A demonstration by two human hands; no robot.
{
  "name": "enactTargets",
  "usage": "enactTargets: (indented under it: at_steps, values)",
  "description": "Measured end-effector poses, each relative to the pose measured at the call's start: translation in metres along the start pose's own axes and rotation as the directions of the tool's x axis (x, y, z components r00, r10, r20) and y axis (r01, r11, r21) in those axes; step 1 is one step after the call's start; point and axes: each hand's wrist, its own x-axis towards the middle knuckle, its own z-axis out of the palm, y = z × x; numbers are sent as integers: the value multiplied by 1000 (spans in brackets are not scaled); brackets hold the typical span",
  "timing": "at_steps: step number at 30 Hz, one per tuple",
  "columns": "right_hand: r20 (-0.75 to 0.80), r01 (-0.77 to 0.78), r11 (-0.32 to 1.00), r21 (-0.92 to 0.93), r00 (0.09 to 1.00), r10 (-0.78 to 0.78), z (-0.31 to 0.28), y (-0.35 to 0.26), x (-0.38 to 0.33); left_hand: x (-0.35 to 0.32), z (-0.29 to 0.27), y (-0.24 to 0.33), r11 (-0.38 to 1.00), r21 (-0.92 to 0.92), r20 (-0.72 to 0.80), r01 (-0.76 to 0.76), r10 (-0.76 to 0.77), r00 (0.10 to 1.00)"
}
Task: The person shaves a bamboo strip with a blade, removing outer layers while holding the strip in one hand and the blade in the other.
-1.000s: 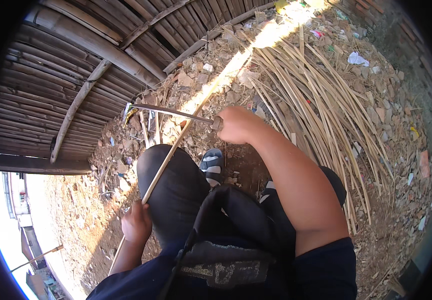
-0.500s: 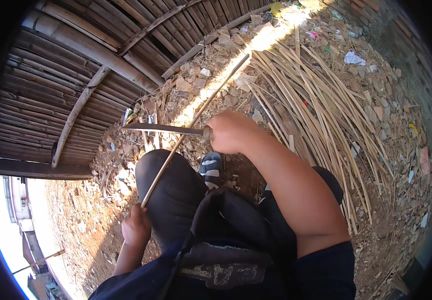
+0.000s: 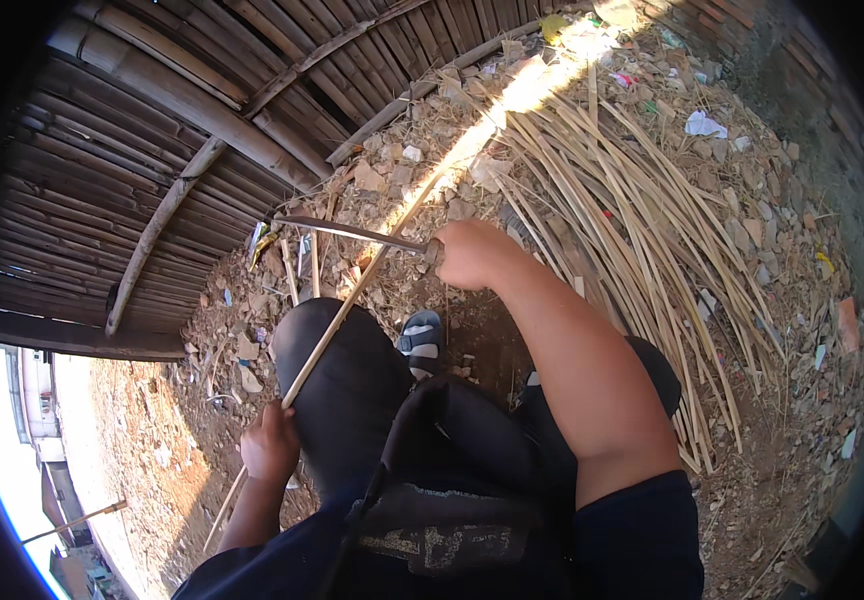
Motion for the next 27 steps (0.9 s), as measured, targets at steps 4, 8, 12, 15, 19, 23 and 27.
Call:
enactTargets:
  at_steps: [4,8,12,15,19,23,27]
  values:
    - [-31,78,996,-42,996,-79,-13,-32,-20,-14,3,-7,998,-42,26,36,-35,999]
    - [52,-52,998,36,997,50,-12,14,7,-12,2,-8,1000,-1,11,-5,5,1000]
    - [-73,-19,1000,6,997,19,-9,7,2,-2,-6,-2,1000,4,24,-8,8,1000]
    - [-6,116,987,-109,993,-117,-18,-30,-18,-17,5,-12,999,-28,4,23,-23,1000]
    - [-46,-42,999,23,998,43,-12,20,6,-2,7,-12,999,-22,7,-29,29,1000]
    - [-104,-36,998,-56,994,30,-13,19,4,5,-12,-4,1000,27,62,-12,11,998]
    - [-63,83,989,-124,994,-92,-19,-16,-14,-8,-2,-9,999,-17,43,30,-30,999]
